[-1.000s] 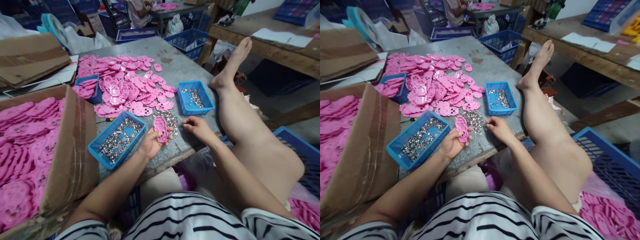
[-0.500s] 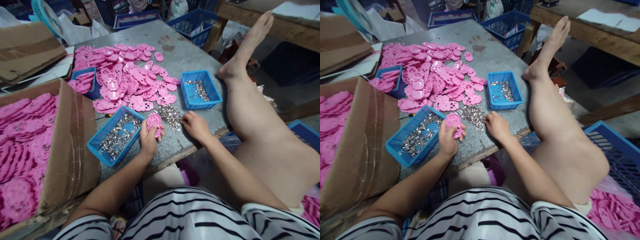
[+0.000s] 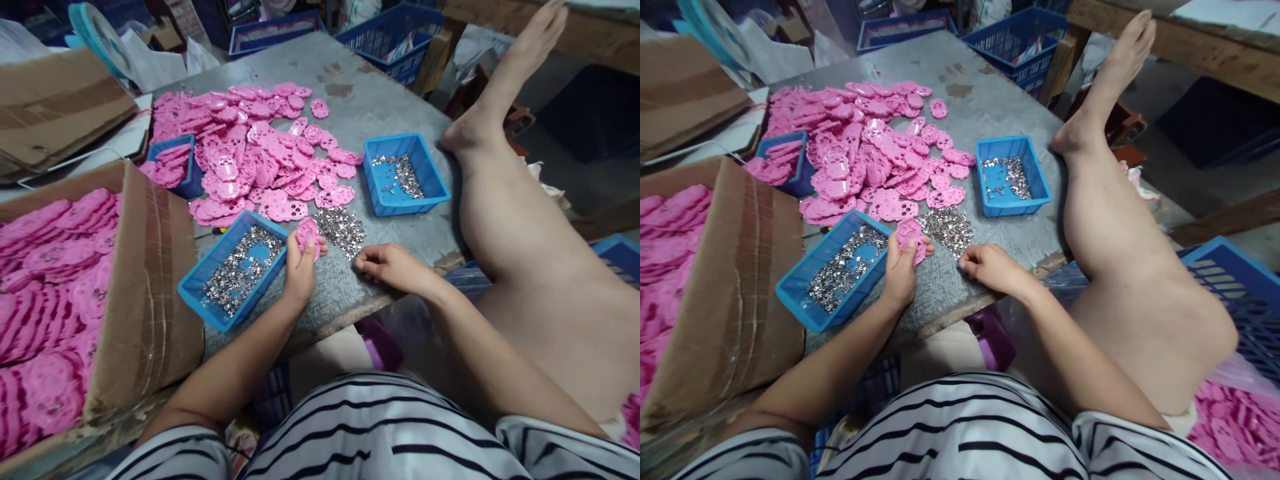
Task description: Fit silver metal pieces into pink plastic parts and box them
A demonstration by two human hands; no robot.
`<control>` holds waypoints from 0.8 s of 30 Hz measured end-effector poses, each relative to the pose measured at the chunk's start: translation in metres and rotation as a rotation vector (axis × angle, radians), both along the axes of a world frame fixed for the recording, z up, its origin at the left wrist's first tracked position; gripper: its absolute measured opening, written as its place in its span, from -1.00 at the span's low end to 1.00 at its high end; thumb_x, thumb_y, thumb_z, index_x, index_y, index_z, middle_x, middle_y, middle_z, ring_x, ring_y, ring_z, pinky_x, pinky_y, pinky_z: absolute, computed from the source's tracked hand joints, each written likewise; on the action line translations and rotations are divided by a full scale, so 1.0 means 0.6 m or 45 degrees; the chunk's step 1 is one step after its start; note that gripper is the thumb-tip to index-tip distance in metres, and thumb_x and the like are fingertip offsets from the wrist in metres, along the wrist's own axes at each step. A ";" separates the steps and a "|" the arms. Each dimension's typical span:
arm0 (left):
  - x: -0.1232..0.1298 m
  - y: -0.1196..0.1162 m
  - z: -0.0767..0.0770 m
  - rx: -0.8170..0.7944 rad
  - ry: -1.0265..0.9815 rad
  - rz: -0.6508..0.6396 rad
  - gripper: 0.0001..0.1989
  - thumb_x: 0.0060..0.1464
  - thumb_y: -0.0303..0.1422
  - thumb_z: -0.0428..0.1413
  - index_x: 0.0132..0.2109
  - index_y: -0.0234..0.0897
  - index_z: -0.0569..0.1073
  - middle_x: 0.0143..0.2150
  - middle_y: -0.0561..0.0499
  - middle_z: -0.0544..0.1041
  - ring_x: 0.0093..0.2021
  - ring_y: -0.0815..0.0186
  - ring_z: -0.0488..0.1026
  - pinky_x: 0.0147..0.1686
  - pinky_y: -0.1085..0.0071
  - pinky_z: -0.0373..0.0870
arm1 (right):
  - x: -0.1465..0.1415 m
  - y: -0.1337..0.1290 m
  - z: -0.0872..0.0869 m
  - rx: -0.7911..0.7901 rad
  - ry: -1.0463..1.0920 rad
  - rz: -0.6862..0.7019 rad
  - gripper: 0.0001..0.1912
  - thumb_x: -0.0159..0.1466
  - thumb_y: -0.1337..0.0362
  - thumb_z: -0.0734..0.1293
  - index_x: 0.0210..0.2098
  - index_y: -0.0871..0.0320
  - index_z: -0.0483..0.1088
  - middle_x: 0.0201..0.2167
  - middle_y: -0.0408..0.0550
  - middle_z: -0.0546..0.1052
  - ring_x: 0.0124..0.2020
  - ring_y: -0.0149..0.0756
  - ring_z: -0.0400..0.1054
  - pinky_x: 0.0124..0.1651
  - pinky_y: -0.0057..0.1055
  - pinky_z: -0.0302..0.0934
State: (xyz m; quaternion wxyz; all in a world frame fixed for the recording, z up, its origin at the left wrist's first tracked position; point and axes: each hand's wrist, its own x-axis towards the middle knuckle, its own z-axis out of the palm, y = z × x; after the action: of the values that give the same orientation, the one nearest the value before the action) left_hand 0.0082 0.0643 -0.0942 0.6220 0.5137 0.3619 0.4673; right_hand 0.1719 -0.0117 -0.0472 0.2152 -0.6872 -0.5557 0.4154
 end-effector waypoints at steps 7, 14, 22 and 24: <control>0.004 0.004 0.010 -0.115 -0.186 -0.133 -0.65 0.02 -0.10 0.19 -0.18 -0.22 0.32 -0.33 0.05 0.56 -0.34 0.36 0.53 -0.19 0.37 0.41 | 0.014 0.009 -0.020 0.187 0.129 -0.356 -0.85 0.15 0.23 0.25 -0.47 0.15 0.36 -0.60 -0.19 0.40 -0.59 -0.41 0.26 -0.45 -0.45 0.16; 0.000 -0.011 0.018 -0.211 -0.199 -0.183 -0.68 0.02 -0.14 0.17 -0.20 -0.27 0.35 -0.33 -0.02 0.56 -0.35 0.33 0.52 -0.38 0.42 0.43 | 0.023 0.006 -0.023 0.280 -0.389 -0.340 -0.90 0.09 0.41 0.32 -0.40 0.14 0.45 -0.35 -0.05 0.55 -0.34 -0.27 0.38 -0.24 -0.37 0.19; 0.001 -0.019 0.032 -0.334 -0.157 -0.252 -0.70 -0.10 -0.25 0.22 -0.24 -0.33 0.40 -0.38 -0.02 0.55 -0.48 0.37 0.48 -0.48 0.44 0.42 | 0.019 0.008 -0.030 0.311 -0.656 -0.265 -0.85 0.16 0.40 0.28 -0.33 0.13 0.49 -0.30 -0.02 0.53 -0.30 -0.22 0.39 -0.25 -0.37 0.19; 0.001 -0.019 0.035 -0.361 -0.143 -0.259 -0.70 -0.12 -0.27 0.22 -0.23 -0.34 0.40 -0.39 -0.01 0.54 -0.49 0.36 0.49 -0.49 0.42 0.44 | 0.022 0.010 -0.031 0.318 -0.690 -0.298 -0.83 0.17 0.41 0.27 -0.31 0.13 0.49 -0.30 -0.01 0.53 -0.29 -0.22 0.39 -0.26 -0.37 0.19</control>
State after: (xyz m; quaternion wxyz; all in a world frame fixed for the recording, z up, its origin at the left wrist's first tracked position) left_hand 0.0088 0.0528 -0.0732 0.7515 0.4279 0.3349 0.3742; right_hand 0.1852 -0.0059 -0.0655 0.1885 -0.8004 -0.5566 0.1184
